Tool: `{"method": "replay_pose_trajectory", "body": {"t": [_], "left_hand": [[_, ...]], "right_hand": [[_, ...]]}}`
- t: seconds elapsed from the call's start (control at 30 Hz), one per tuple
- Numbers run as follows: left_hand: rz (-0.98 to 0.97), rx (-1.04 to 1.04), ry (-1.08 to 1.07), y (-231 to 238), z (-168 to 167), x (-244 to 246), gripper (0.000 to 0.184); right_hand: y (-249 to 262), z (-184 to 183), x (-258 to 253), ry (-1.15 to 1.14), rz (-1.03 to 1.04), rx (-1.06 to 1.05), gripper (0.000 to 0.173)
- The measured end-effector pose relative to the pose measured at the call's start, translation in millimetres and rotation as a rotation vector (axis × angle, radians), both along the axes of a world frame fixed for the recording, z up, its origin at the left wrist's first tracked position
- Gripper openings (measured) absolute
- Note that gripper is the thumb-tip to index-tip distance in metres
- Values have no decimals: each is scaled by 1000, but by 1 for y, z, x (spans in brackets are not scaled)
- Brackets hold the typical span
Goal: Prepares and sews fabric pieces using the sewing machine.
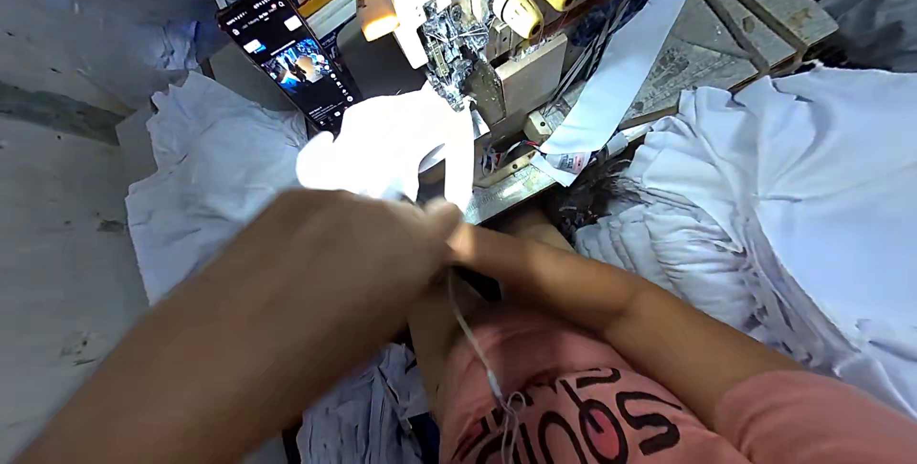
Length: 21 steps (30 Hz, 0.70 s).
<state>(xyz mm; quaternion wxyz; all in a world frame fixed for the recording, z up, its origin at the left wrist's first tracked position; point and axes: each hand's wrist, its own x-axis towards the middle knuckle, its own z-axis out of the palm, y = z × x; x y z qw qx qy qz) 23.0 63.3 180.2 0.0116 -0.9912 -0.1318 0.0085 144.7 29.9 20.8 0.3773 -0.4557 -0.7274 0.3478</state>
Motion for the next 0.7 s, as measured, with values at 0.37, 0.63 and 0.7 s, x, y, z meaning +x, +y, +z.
{"method": "replay_pose_trajectory", "body": {"t": [0.37,0.63,0.7], "left_hand": [[-33,-680,-254,58,4,-20,20],[-79,-364,-265,50,-45,9,28],[-83,-331,-94,47,-34,-12,40]], "right_hand": [[6,7,60,129,-280,551,32],[-46,38,36,48,36,405,26],[-54,61,46,51,94,444,26]]}}
